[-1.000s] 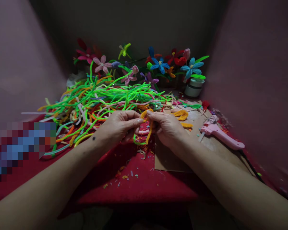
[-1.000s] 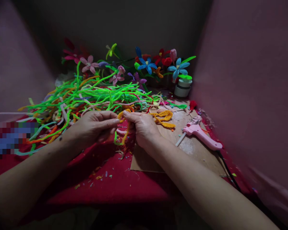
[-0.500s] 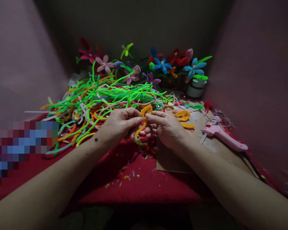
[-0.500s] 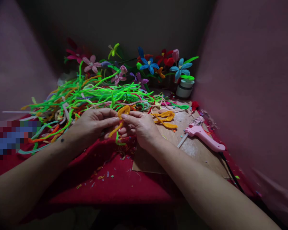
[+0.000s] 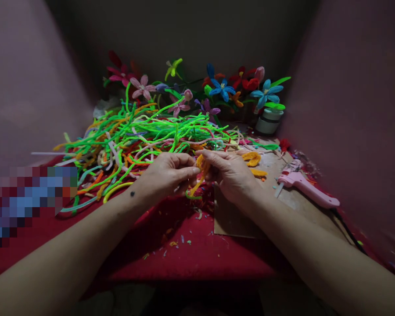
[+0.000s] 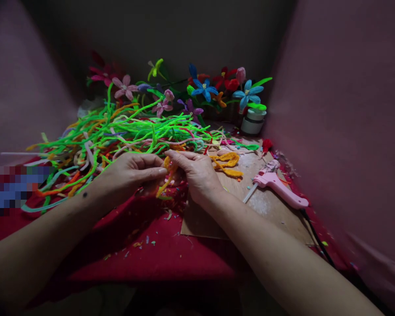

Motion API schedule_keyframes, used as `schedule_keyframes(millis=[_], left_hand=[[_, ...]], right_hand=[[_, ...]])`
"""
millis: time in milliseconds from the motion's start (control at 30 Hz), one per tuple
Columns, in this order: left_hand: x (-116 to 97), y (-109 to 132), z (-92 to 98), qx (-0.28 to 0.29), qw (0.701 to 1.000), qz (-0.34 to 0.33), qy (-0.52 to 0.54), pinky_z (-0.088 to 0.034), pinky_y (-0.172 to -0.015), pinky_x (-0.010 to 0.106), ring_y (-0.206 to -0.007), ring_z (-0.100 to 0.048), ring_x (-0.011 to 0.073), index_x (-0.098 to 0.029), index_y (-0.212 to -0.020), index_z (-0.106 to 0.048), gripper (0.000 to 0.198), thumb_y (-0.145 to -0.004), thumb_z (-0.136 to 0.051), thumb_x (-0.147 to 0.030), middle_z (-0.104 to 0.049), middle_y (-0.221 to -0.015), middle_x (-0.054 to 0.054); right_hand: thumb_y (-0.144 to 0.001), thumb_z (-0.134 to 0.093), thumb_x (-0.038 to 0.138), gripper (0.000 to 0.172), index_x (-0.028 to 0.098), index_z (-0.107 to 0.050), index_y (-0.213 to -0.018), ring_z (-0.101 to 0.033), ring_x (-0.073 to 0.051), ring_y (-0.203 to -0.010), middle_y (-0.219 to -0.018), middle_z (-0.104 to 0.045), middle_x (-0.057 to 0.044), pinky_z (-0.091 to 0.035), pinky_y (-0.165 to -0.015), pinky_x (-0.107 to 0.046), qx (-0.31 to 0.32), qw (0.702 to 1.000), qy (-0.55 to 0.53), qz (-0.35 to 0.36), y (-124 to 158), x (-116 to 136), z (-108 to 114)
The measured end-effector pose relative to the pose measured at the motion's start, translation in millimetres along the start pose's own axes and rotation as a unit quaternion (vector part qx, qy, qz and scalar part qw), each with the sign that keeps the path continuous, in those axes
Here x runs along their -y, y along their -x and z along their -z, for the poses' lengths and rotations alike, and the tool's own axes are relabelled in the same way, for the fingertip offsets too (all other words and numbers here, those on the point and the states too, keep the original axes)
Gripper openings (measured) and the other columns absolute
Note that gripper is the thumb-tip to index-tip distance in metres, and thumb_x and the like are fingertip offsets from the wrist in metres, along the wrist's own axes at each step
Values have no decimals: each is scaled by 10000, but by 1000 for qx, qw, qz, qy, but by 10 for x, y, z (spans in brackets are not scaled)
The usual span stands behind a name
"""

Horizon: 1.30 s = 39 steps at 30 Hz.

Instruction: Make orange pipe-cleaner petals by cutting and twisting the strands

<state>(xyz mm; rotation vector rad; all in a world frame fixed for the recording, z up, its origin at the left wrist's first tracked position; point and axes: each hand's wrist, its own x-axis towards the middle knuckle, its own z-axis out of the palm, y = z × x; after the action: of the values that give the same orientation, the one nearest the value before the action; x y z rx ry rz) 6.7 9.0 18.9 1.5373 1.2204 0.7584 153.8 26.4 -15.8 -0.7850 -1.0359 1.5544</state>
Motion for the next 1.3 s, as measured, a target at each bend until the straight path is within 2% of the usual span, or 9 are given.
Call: schedule_keyframes(millis=[100,233,400,600,767,867,1067,1233,1300], left_hand=[[20,-3,6,34,999,-14,-11,-288,-364,173,-346,-379,53,-148,-671,-574,166,-759,-602,-286,-472,-432,-47],[30,-6,6,52,997,-37,-39,-301,-367,171,-346,-389,55,-151,-720,-607,129,-770,-589,-268,-457,-425,-54],[16,9,5,50,997,-46,-30,-303,-361,167,-349,-388,50,-147,-743,-635,113,-760,-597,-252,-461,-451,-55],[28,23,-12,28,999,-39,0,-278,-354,153,-358,-375,42,-146,-766,-631,177,-791,-589,-316,-457,-457,-54],[77,-25,18,6,999,-27,34,-256,-351,150,-350,-349,39,-139,-709,-596,191,-792,-592,-311,-444,-418,-53],[125,-71,51,-14,997,-43,68,-280,-368,149,-370,-397,43,-140,-706,-581,157,-780,-598,-277,-496,-453,-41],[173,-112,70,-23,994,-44,93,-343,-390,164,-391,-460,62,-140,-735,-578,119,-754,-614,-252,-531,-476,-34],[154,-125,81,-44,994,-43,95,-356,-381,173,-379,-453,66,-142,-740,-563,96,-740,-614,-224,-532,-467,-40],[145,-133,85,-51,994,-44,91,-353,-373,172,-380,-456,65,-139,-732,-562,99,-733,-617,-221,-534,-474,-40]], right_hand=[[-627,-723,387,266,150,-607,-590,-446,-62,-410,-510,-552,20,-372,-394,-198,-3,1000,-14,-22,-8,9,6],[-687,-671,330,208,150,-600,-609,-444,-68,-400,-500,-532,19,-367,-380,-202,-20,997,-65,-42,-13,-3,-2],[-742,-608,295,177,155,-587,-636,-425,-71,-386,-494,-516,15,-363,-379,-214,-38,994,-91,-55,-9,-18,-20],[-709,-661,305,187,147,-596,-631,-444,-71,-409,-542,-549,8,-395,-393,-224,-39,997,-64,-19,-10,-7,-10],[-659,-710,349,236,145,-592,-682,-490,-72,-439,-568,-559,20,-441,-429,-219,-10,998,-65,-25,-6,-24,-6],[-597,-763,275,249,145,-579,-705,-521,-81,-465,-585,-571,27,-464,-463,-229,29,998,-36,-34,18,-51,-5],[-630,-748,246,241,149,-530,-662,-536,-99,-419,-487,-533,36,-406,-396,-204,42,993,38,-107,60,-83,-15],[-647,-733,212,190,125,-586,-728,-629,-125,-551,-686,-670,-42,-537,-558,-274,89,991,-18,-100,79,-66,-38],[-625,-738,167,186,125,-595,-736,-652,-138,-591,-681,-675,-39,-554,-600,-283,79,994,-23,-72,89,-49,-55]])
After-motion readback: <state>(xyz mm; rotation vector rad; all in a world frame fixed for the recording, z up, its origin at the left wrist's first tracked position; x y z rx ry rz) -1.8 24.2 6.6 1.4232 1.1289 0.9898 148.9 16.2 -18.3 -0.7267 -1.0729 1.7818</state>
